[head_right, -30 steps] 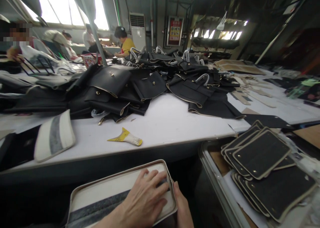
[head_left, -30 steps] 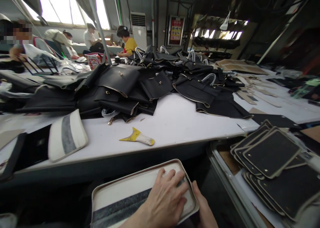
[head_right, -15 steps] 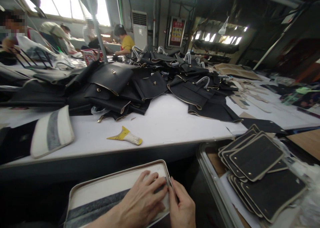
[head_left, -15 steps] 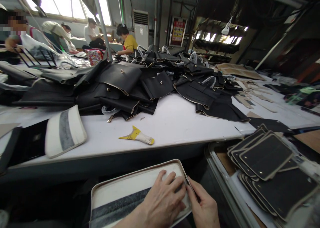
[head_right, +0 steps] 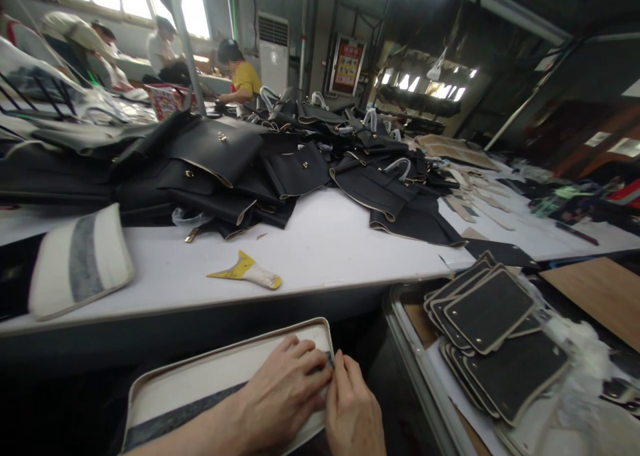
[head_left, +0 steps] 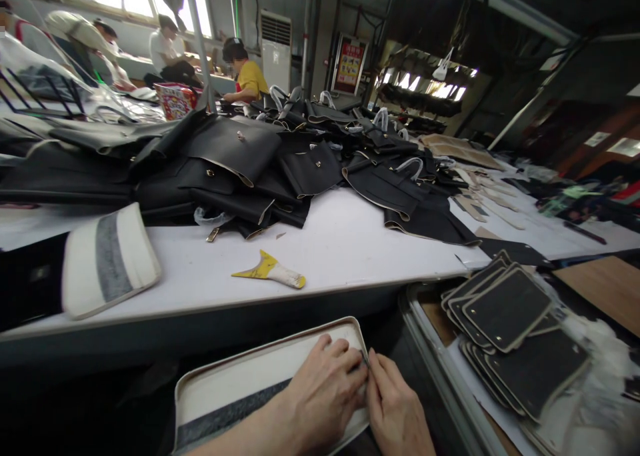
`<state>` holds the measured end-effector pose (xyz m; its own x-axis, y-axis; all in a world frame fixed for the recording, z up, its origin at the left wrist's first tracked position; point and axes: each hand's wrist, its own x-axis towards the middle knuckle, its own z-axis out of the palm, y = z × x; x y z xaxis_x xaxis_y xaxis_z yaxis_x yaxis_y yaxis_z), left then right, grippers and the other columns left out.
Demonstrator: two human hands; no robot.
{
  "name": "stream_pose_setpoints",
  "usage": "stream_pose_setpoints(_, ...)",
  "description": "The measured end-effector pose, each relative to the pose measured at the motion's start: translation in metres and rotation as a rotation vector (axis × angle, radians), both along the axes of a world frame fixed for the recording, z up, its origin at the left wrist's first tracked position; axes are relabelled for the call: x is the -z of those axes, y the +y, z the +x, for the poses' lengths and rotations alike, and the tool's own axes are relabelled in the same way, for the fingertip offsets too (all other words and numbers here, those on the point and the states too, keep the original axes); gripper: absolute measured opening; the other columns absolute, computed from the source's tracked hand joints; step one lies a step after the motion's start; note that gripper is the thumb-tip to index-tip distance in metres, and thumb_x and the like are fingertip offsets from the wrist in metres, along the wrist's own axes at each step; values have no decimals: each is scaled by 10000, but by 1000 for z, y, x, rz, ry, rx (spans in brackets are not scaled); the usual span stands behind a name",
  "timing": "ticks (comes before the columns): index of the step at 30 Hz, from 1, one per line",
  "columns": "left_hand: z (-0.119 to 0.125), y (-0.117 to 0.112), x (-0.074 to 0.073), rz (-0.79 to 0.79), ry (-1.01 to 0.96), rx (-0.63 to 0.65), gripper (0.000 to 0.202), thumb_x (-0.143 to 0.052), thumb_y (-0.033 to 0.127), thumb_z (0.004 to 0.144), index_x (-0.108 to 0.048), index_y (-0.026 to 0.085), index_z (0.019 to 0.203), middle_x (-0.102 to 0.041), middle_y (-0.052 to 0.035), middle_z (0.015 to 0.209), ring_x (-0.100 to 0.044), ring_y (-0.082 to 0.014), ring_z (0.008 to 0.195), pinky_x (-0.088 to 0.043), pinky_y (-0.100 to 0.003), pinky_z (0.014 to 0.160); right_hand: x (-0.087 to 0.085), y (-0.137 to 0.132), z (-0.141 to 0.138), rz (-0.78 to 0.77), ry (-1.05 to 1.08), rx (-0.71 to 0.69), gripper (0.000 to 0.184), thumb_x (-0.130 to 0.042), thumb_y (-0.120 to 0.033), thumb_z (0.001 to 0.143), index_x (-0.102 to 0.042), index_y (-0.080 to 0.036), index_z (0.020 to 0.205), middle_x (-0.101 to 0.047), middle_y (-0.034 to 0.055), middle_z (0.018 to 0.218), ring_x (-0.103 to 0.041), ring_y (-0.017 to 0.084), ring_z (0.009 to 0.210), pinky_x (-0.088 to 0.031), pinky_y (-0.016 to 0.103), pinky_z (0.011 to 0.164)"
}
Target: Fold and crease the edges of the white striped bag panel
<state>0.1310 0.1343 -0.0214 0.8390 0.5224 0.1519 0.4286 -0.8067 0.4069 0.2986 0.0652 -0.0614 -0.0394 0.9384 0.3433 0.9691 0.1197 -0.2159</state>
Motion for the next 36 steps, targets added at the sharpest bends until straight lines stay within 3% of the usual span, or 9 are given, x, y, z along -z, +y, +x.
stream_pose_setpoints(4, -3, -1, 3, -26, -19, -27, 157, -533, 326, 902, -542, 193, 985, -611, -39, 1029, -528, -219, 983, -407, -411, 924, -3, 0, -4, -114, -134, 28, 418, -319, -95, 908, -594, -52, 1220, -653, 154, 1070, -696, 207, 811, -594, 273, 619)
stream_pose_setpoints(8, -4, -3, 7, -58, -49, -25, 149, -520, 306, 896, -561, 192, 983, -624, -54, 1040, -539, -229, 992, -417, -420, 947, -10, 4, -11, -165, -287, 35, 427, -392, 23, 805, -637, -77, 1140, -632, 145, 1033, -639, 244, 900, -575, 331, 760)
stream_pose_setpoints(12, -8, 2, 6, -109, -80, 28, 126, -500, 252, 890, -603, 197, 938, -644, -50, 1012, -562, -215, 998, -428, -383, 964, -27, 13, -21, -261, -407, -79, 327, -454, 38, 750, -696, -149, 867, -611, 101, 908, -578, 264, 846, -530, 409, 743)
stream_pose_setpoints(17, -17, 14, -3, -211, -130, -79, 212, -494, 172, 868, -614, 216, 1037, -602, -25, 1175, -602, -165, 991, -494, -286, 873, -36, 16, -22, -260, -427, -171, 357, -461, 39, 705, -693, -116, 929, -596, 114, 908, -548, 280, 856, -504, 424, 742)
stream_pose_setpoints(19, -18, 16, -3, -162, -124, -109, 278, -494, 136, 838, -606, 233, 1073, -586, -12, 1195, -595, -169, 984, -506, -291, 830, -31, 13, -20, -234, -331, -161, 351, -433, 46, 722, -672, -104, 931, -593, 113, 909, -541, 264, 853, -493, 413, 767)
stream_pose_setpoints(23, -14, 13, 3, -23, -60, -21, 201, -531, 193, 844, -604, 237, 1026, -620, -17, 1074, -552, -213, 976, -488, -345, 837, -18, 5, -16, -152, -22, -145, 256, -376, -26, 852, -614, -121, 837, -568, 96, 881, -540, 227, 841, -469, 383, 777)
stream_pose_setpoints(27, -12, 9, 7, 37, -44, -12, 216, -489, 201, 893, -553, 213, 1100, -558, -28, 1255, -522, -206, 1016, -458, -360, 862, -16, 4, -9, -138, 318, -147, 276, -376, -183, 957, -631, -142, 860, -576, 84, 929, -576, 181, 852, -460, 309, 788)
stream_pose_setpoints(32, -7, 13, 1, 39, 41, 53, 232, -501, 200, 871, -544, 209, 1099, -590, -4, 1202, -503, -213, 992, -425, -386, 807, -12, 12, 19, -310, 800, 74, 366, -554, -454, 902, -666, -173, 698, -618, 58, 839, -566, 176, 772, -435, 275, 721)
stream_pose_setpoints(36, 0, 17, -4, 40, 102, 67, 193, -525, 200, 832, -547, 201, 1024, -608, -14, 1062, -495, -211, 916, -397, -385, 765, 9, 21, 36, -379, 1204, 325, 454, -656, -596, 775, -737, -151, 821, -641, 50, 754, -524, 175, 701, -424, 269, 620)
